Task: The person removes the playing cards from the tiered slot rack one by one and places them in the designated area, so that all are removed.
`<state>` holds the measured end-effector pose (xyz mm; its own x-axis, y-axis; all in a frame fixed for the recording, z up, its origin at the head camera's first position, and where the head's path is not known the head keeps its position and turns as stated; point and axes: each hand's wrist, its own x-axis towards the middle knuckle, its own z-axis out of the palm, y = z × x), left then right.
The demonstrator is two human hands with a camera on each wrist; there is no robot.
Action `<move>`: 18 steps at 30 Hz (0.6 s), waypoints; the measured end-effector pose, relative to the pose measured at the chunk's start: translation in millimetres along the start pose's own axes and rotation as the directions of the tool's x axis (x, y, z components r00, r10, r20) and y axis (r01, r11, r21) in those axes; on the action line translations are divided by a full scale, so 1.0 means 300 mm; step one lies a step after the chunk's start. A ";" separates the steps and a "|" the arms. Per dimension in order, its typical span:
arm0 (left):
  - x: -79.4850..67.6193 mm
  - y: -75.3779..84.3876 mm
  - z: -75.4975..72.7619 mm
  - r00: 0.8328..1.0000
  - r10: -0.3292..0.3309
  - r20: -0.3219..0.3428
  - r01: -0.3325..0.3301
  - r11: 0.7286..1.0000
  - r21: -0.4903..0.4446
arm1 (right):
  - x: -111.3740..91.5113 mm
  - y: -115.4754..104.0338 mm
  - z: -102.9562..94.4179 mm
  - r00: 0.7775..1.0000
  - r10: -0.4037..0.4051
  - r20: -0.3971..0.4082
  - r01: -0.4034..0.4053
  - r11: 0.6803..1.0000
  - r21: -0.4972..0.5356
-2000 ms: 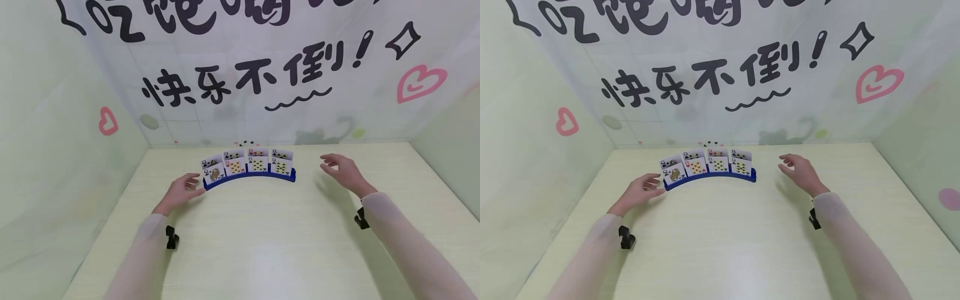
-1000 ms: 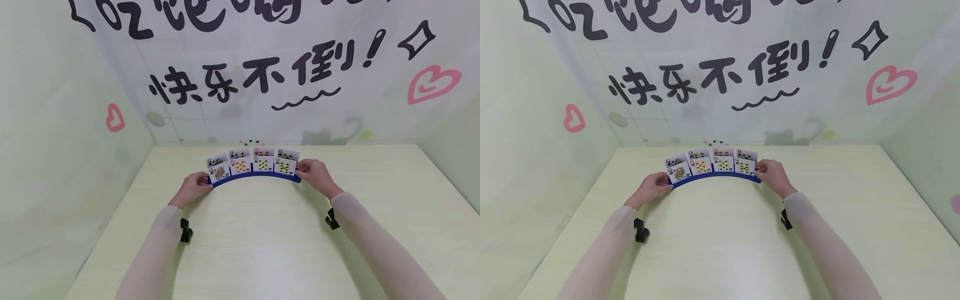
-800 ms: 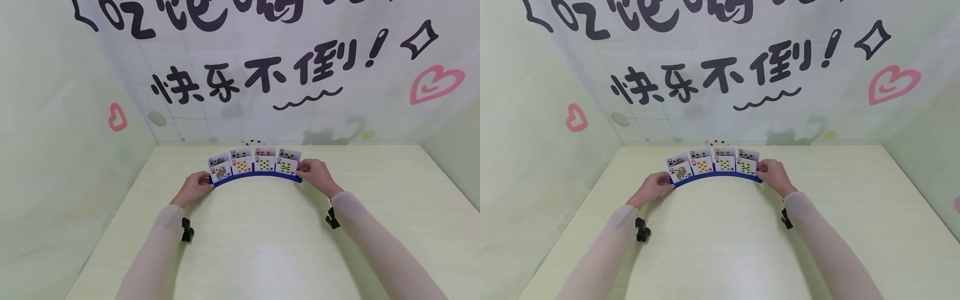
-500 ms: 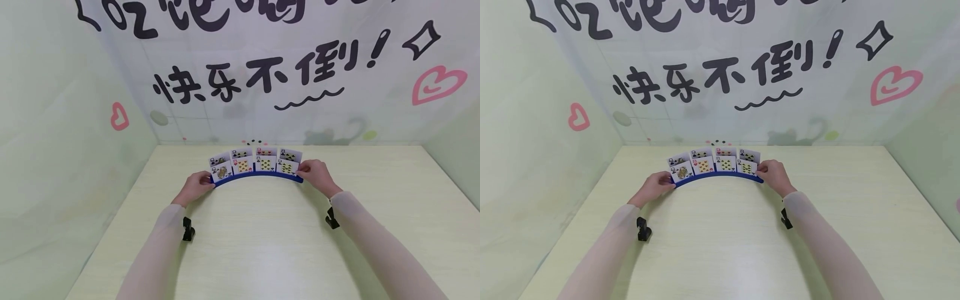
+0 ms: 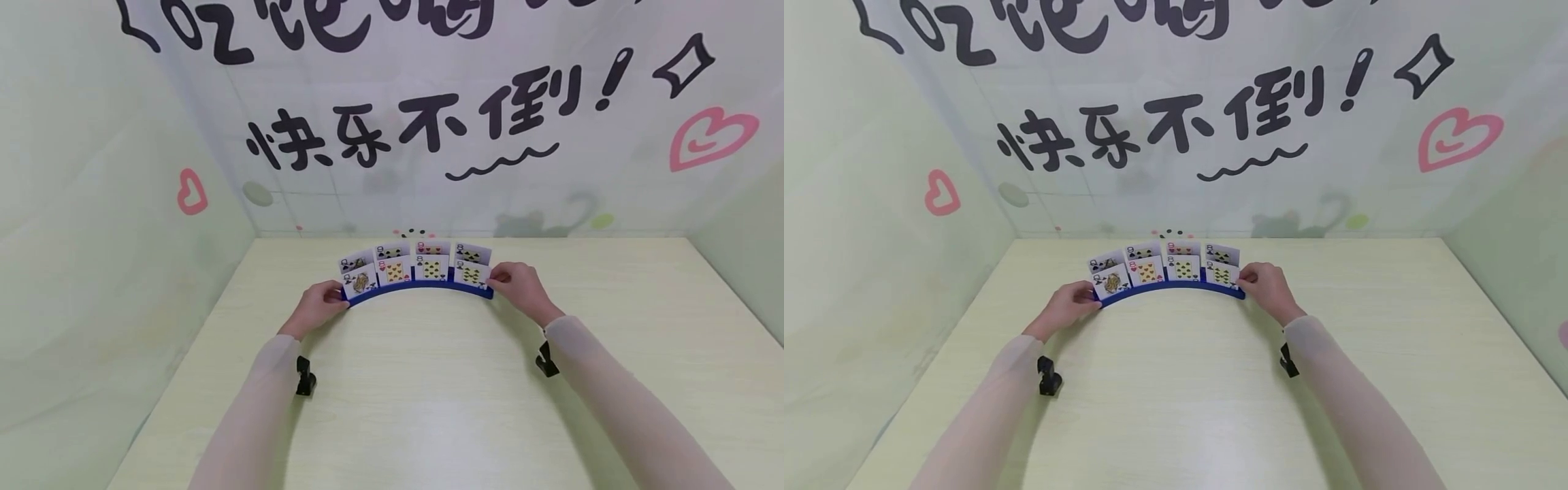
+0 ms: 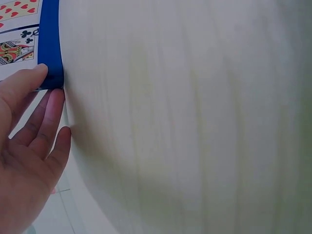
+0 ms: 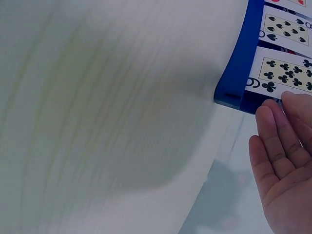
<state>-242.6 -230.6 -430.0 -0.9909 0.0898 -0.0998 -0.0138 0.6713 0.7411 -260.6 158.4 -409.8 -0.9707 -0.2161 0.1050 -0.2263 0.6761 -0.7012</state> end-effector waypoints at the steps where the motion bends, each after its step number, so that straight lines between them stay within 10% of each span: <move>1: 0.000 0.000 0.001 1.000 0.001 -0.001 -0.001 1.000 0.002 | -0.002 0.001 -0.003 1.000 -0.004 -0.006 0.004 1.000 -0.001; 18: -0.002 -0.006 0.005 0.999 -0.033 -0.002 0.033 0.999 -0.013 | -0.069 0.048 -0.136 0.999 -0.026 -0.046 0.025 0.999 -0.021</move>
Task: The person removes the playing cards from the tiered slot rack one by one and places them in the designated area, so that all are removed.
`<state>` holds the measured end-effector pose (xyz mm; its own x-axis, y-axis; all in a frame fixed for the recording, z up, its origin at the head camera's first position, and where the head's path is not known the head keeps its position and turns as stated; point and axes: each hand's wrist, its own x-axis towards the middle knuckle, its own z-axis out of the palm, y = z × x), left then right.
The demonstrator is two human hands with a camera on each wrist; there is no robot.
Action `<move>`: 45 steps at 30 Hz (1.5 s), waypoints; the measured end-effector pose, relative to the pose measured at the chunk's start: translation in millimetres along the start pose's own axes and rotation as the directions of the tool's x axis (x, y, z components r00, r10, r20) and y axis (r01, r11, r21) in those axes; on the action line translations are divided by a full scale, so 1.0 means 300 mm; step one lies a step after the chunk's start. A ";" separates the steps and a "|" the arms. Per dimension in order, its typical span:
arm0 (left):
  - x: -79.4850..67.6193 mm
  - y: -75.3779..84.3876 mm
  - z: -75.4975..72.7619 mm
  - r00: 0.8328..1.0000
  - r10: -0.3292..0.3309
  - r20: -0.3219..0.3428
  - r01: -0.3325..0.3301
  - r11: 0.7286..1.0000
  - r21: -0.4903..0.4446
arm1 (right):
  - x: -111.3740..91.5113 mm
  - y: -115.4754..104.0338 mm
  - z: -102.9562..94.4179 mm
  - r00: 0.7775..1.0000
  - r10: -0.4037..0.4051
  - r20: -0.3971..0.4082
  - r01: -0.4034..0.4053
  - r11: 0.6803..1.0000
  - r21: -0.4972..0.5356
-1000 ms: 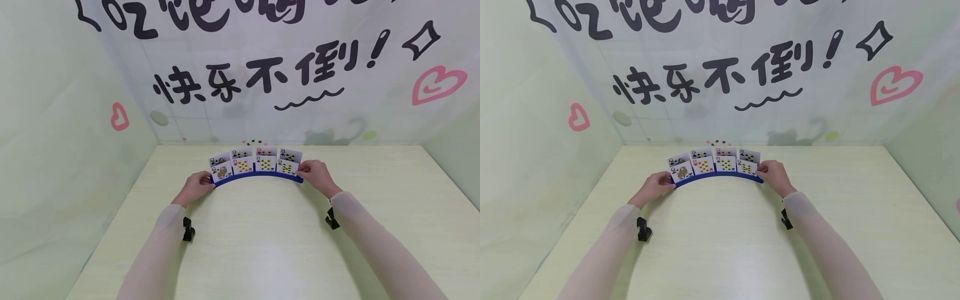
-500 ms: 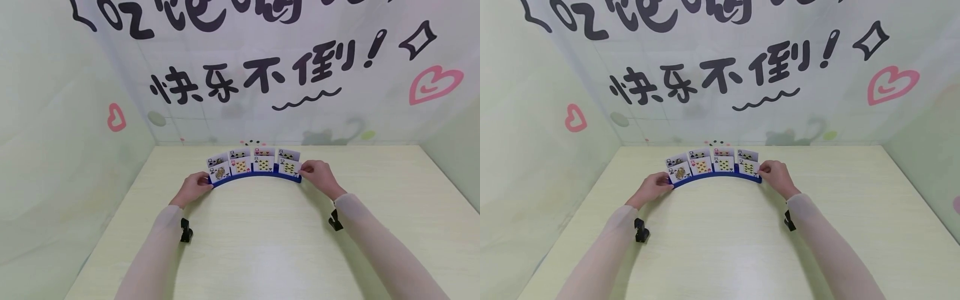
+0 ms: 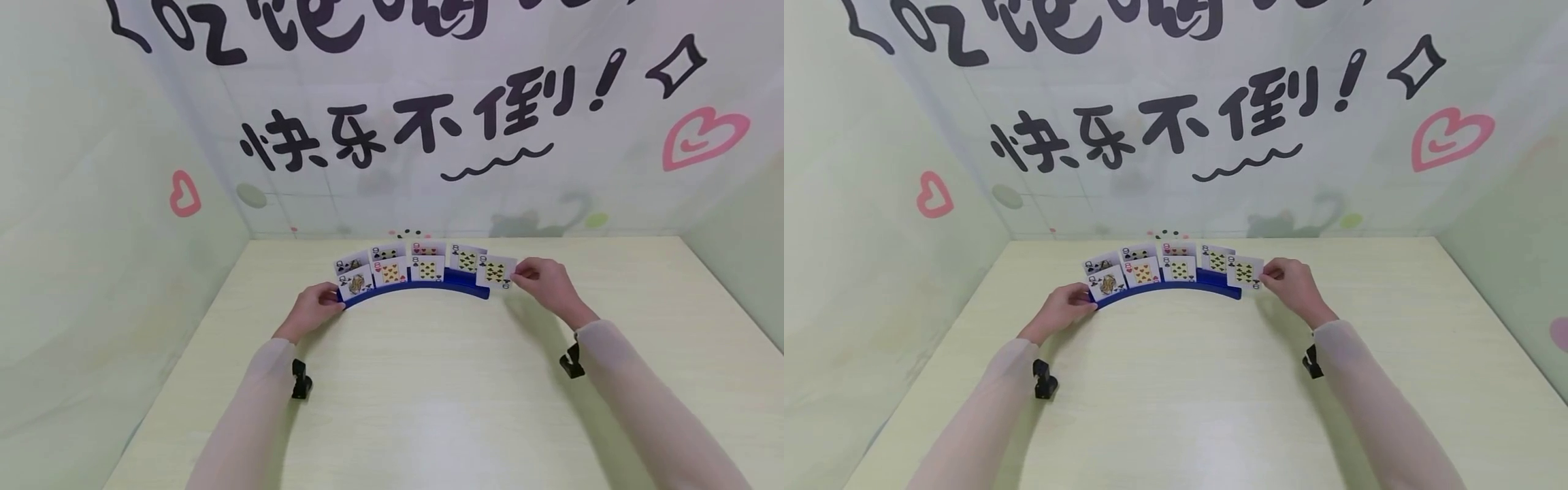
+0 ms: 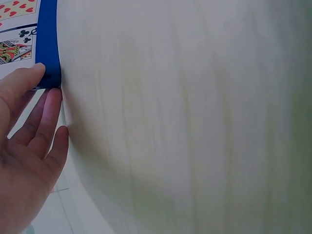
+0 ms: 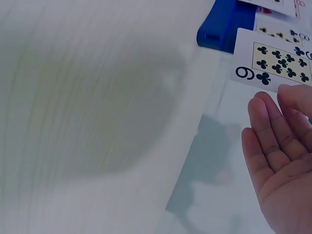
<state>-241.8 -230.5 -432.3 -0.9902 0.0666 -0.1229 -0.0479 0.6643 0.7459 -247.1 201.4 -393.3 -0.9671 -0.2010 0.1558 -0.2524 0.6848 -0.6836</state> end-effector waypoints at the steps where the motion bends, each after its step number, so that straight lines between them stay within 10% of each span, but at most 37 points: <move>1: 0.000 0.000 -0.001 1.000 -0.002 -0.001 0.002 1.000 -0.003 | -0.004 0.005 -0.010 1.000 0.000 -0.001 0.000 1.000 0.000; 22: -0.004 -0.012 0.001 1.000 0.026 0.005 -0.026 0.999 -0.027 | 0.045 0.117 -0.131 0.996 0.065 0.055 -0.065 0.998 0.010; 35: 0.005 -0.013 0.005 0.999 0.032 0.003 -0.032 0.999 -0.031 | 0.113 0.175 -0.124 0.961 0.196 0.196 -0.214 0.974 0.075; 45: -0.002 -0.008 0.003 1.000 0.008 0.000 -0.008 1.000 -0.021 | 0.134 0.203 -0.070 0.942 0.308 0.133 -0.317 0.947 0.050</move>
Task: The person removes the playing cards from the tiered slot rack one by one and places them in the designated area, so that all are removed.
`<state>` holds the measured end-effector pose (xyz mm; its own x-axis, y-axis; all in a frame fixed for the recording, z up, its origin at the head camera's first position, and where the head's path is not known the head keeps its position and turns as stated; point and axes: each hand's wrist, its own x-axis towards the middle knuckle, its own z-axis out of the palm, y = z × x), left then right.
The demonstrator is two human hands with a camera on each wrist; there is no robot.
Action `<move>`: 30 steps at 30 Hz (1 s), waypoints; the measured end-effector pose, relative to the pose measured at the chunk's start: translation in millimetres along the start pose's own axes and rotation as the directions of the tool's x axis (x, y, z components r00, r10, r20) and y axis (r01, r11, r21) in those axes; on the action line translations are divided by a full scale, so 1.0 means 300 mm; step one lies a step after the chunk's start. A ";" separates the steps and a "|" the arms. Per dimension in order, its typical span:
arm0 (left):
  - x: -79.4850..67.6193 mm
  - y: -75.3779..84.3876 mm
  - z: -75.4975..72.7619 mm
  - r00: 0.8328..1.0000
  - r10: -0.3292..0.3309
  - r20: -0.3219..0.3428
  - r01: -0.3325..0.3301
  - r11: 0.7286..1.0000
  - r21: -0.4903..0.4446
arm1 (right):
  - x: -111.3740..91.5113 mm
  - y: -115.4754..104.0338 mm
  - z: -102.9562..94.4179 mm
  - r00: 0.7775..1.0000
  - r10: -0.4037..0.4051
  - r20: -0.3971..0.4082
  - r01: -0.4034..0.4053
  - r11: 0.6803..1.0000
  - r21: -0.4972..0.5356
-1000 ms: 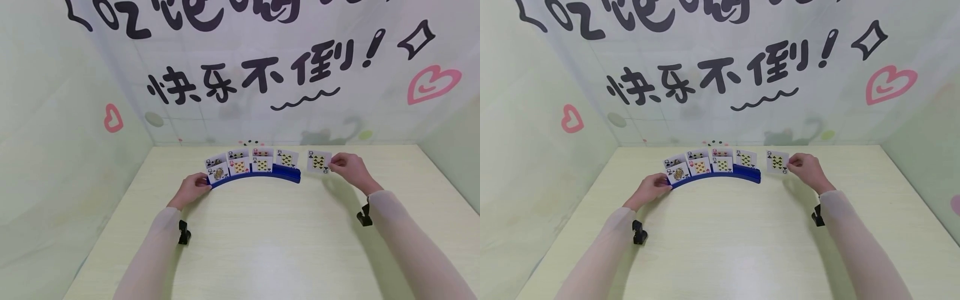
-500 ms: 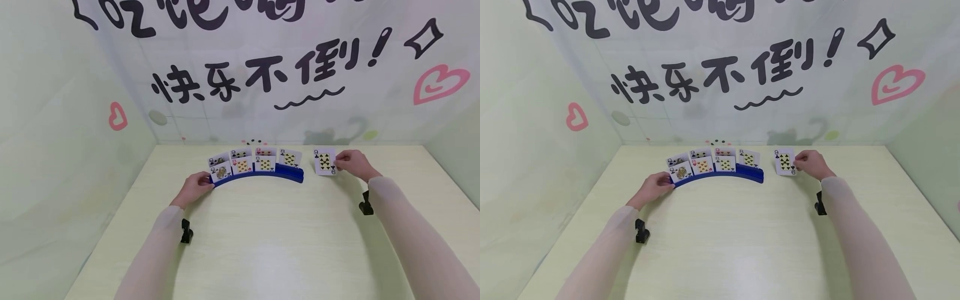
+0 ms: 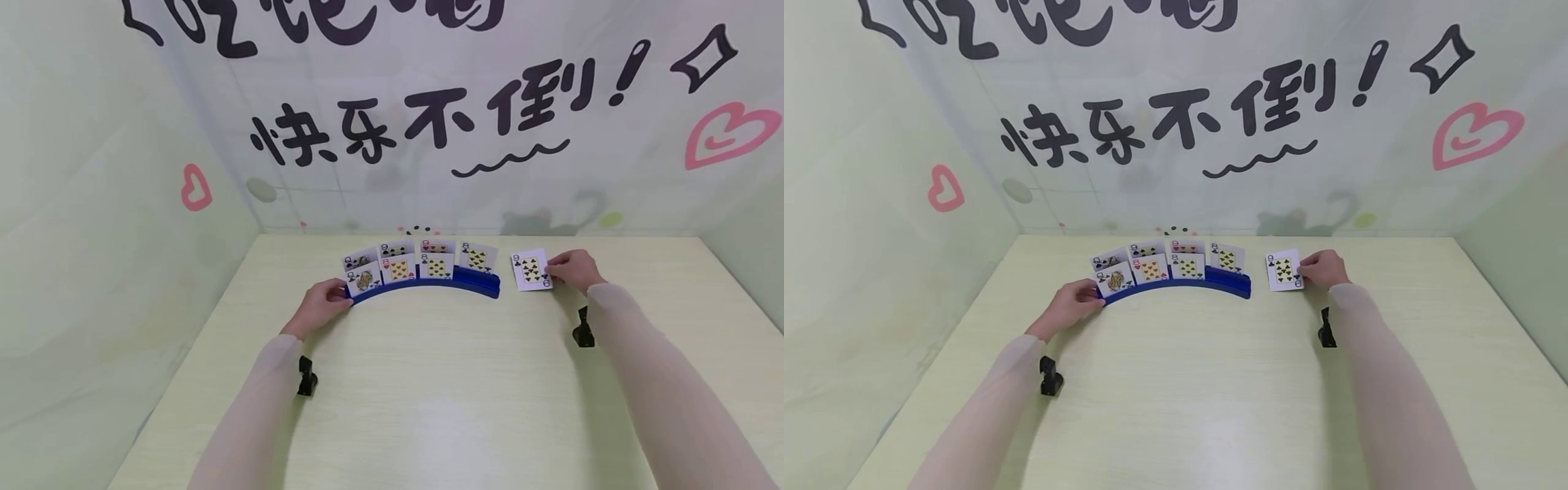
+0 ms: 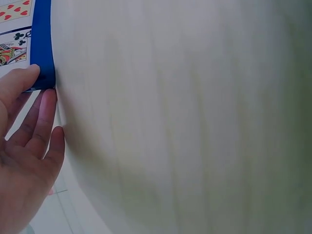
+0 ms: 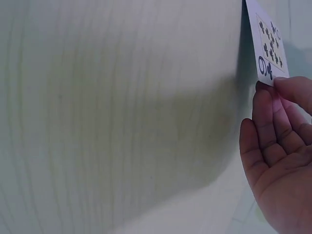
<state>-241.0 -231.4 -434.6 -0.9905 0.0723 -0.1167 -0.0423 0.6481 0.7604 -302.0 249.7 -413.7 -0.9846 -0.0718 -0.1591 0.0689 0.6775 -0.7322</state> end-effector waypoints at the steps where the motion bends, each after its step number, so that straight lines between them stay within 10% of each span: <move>1: 0.000 0.001 0.001 1.000 0.000 0.000 0.000 1.000 0.001 | 0.003 0.005 0.003 1.000 0.005 -0.003 -0.005 1.000 -0.008; 30: 0.003 -0.004 0.002 1.000 0.009 -0.001 -0.009 1.000 0.013 | 0.018 0.040 0.043 0.998 -0.035 -0.044 0.030 0.993 -0.117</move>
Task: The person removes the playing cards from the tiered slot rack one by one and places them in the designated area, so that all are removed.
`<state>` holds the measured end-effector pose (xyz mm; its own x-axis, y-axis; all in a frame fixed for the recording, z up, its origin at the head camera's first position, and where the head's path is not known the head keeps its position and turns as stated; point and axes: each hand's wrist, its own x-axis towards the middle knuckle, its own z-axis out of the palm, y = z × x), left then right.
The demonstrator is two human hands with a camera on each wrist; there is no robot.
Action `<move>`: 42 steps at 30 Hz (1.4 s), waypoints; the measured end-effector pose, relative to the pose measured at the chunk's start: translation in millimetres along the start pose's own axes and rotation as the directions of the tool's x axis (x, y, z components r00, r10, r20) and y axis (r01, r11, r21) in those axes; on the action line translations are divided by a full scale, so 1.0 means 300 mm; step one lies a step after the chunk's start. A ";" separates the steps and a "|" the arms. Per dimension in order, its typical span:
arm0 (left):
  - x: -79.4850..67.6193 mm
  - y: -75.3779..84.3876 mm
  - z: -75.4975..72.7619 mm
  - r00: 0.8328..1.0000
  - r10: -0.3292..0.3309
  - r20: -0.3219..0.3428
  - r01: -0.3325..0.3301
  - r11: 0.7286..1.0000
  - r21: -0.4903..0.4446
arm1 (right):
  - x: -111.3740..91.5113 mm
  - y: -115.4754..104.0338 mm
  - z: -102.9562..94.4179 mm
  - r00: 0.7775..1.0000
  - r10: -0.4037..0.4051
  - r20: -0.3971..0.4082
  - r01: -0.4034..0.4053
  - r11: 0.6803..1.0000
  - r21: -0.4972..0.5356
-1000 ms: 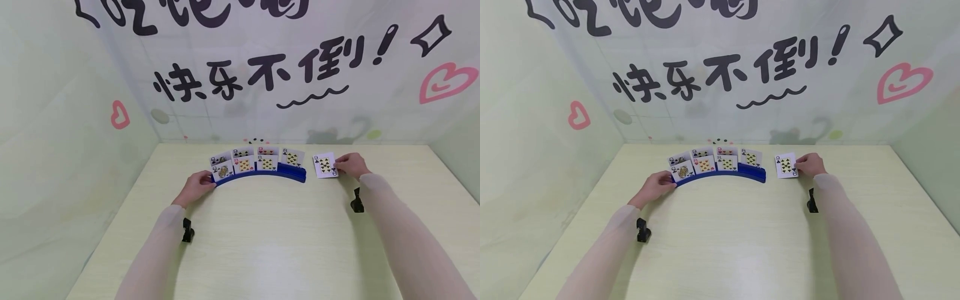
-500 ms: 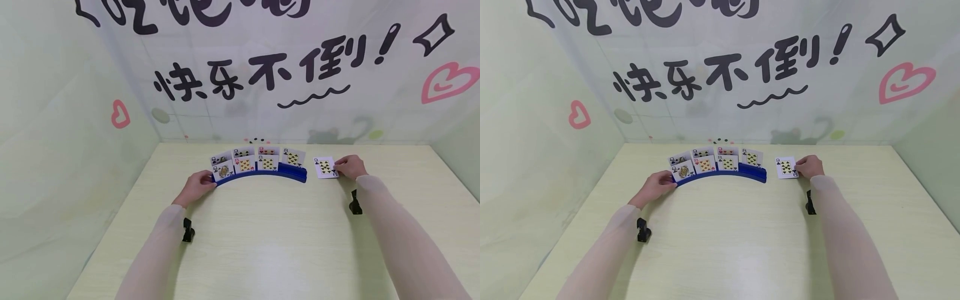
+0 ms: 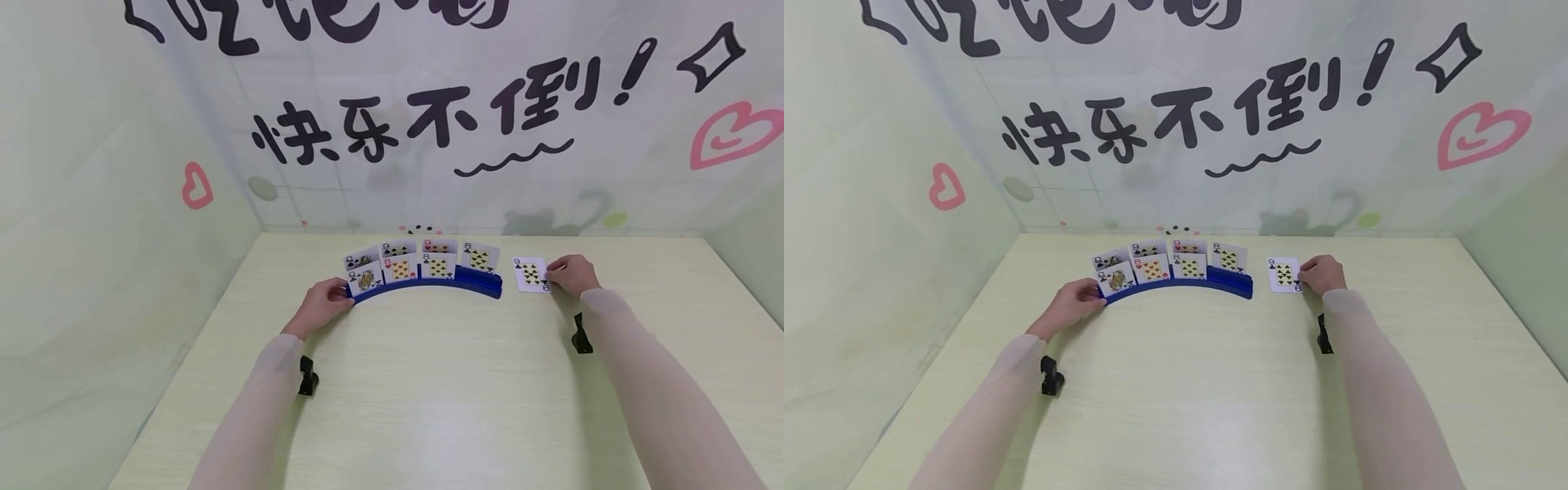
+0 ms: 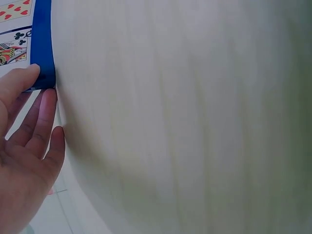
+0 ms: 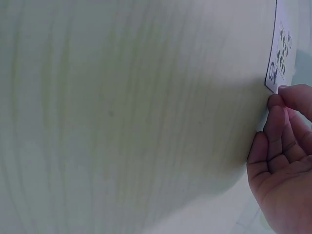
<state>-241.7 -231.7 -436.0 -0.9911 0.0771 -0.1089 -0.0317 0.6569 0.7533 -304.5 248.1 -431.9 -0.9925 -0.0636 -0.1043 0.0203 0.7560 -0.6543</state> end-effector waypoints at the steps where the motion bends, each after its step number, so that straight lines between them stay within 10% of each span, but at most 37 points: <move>1: 0.001 0.000 0.001 1.000 0.001 -0.001 -0.001 1.000 -0.002 | -0.003 -0.001 0.000 1.000 -0.001 -0.001 0.001 1.000 0.000; 14: 0.004 0.000 0.001 1.000 -0.008 -0.007 0.008 1.000 0.006 | -0.013 -0.035 -0.005 0.999 -0.013 -0.040 0.013 1.000 0.000; 29: 0.004 -0.003 -0.001 1.000 0.004 -0.006 -0.004 1.000 0.003 | -0.057 -0.211 0.022 0.964 -0.258 0.056 0.254 0.964 0.074; 42: -0.002 0.002 -0.001 1.000 0.007 -0.005 -0.007 1.000 -0.003 | -0.066 -0.264 0.078 0.945 -0.308 0.106 0.297 0.949 0.107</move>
<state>-241.1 -231.5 -435.4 -0.9919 0.0780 -0.1005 -0.0251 0.6541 0.7560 -283.7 174.4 -395.5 -0.9317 -0.3625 0.0234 -0.2629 0.6285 -0.7320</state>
